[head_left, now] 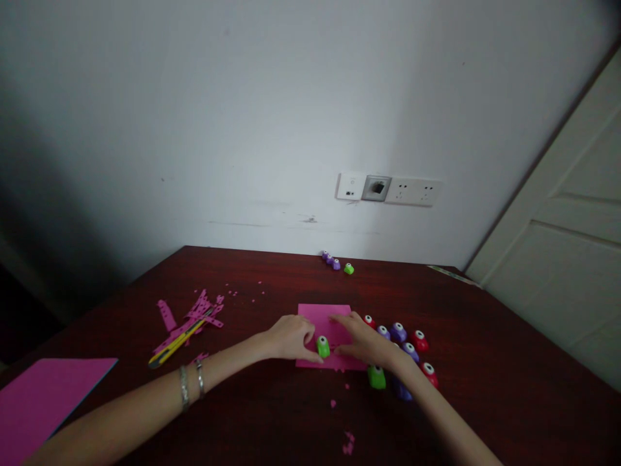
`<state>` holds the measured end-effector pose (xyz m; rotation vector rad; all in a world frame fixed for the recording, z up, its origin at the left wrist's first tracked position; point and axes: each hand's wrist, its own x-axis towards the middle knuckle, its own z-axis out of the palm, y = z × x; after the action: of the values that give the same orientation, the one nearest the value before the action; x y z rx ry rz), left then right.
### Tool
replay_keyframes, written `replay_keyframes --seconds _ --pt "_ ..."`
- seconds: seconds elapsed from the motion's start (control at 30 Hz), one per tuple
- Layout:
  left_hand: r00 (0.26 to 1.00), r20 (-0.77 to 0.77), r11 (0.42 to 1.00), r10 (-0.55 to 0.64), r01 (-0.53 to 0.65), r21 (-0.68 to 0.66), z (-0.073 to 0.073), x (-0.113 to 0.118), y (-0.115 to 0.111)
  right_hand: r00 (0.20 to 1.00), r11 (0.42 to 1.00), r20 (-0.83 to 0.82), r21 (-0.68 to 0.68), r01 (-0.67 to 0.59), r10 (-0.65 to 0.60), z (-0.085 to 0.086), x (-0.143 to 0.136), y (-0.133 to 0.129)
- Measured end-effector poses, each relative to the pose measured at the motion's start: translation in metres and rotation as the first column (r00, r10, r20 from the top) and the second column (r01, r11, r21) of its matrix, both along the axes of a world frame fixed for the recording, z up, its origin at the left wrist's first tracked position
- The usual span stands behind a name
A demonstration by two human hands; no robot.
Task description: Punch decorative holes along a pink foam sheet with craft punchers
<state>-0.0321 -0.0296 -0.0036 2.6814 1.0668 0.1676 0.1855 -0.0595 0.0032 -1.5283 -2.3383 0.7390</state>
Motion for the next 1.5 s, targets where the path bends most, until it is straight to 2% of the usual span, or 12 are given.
replay_keyframes --seconds 0.47,0.6,0.67,0.73,0.8,0.9,1.0,1.13,1.3,1.5 --pt "0.999 0.026 0.995 -0.043 0.045 -0.09 0.005 -0.007 0.001 0.999 1.0 -0.043 0.002 -0.015 0.015 0.003 0.002 0.001" --pt "0.994 0.071 0.971 -0.079 0.093 -0.22 0.02 -0.012 0.007 0.975 0.994 -0.192 0.001 0.113 -0.11 0.017 -0.002 0.002" --pt "0.988 0.133 0.943 -0.08 0.118 -0.312 0.029 -0.015 0.014 0.956 0.981 -0.226 -0.087 0.173 -0.188 0.025 -0.006 0.004" --pt "0.981 0.181 0.897 -0.068 0.14 -0.42 0.038 -0.016 0.021 0.955 0.966 -0.218 -0.205 0.157 -0.202 0.029 -0.01 0.007" --pt "0.985 0.169 0.822 -0.045 0.132 -0.554 0.044 -0.015 0.028 0.958 0.943 -0.216 -0.314 0.112 -0.187 0.03 -0.014 0.008" --pt "0.996 0.085 0.711 0.012 0.052 -0.702 0.045 -0.009 0.032 0.959 0.906 -0.224 -0.418 0.065 -0.172 0.024 -0.019 0.01" --pt "0.996 0.046 0.659 0.075 -0.014 -0.752 0.043 -0.002 0.031 0.958 0.876 -0.228 -0.48 0.044 -0.173 0.017 -0.023 0.011" --pt "0.991 0.028 0.624 0.132 -0.061 -0.779 0.043 0.003 0.03 0.961 0.852 -0.216 -0.521 0.037 -0.174 0.014 -0.026 0.014" --pt "0.995 -0.013 0.564 0.102 -0.068 -0.823 0.044 0.007 0.031 0.965 0.828 -0.188 -0.558 0.047 -0.182 0.012 -0.029 0.017" --pt "0.992 -0.061 0.473 0.11 -0.106 -0.875 0.032 0.011 0.037 0.972 0.792 -0.163 -0.61 0.034 -0.167 0.012 -0.029 0.022"
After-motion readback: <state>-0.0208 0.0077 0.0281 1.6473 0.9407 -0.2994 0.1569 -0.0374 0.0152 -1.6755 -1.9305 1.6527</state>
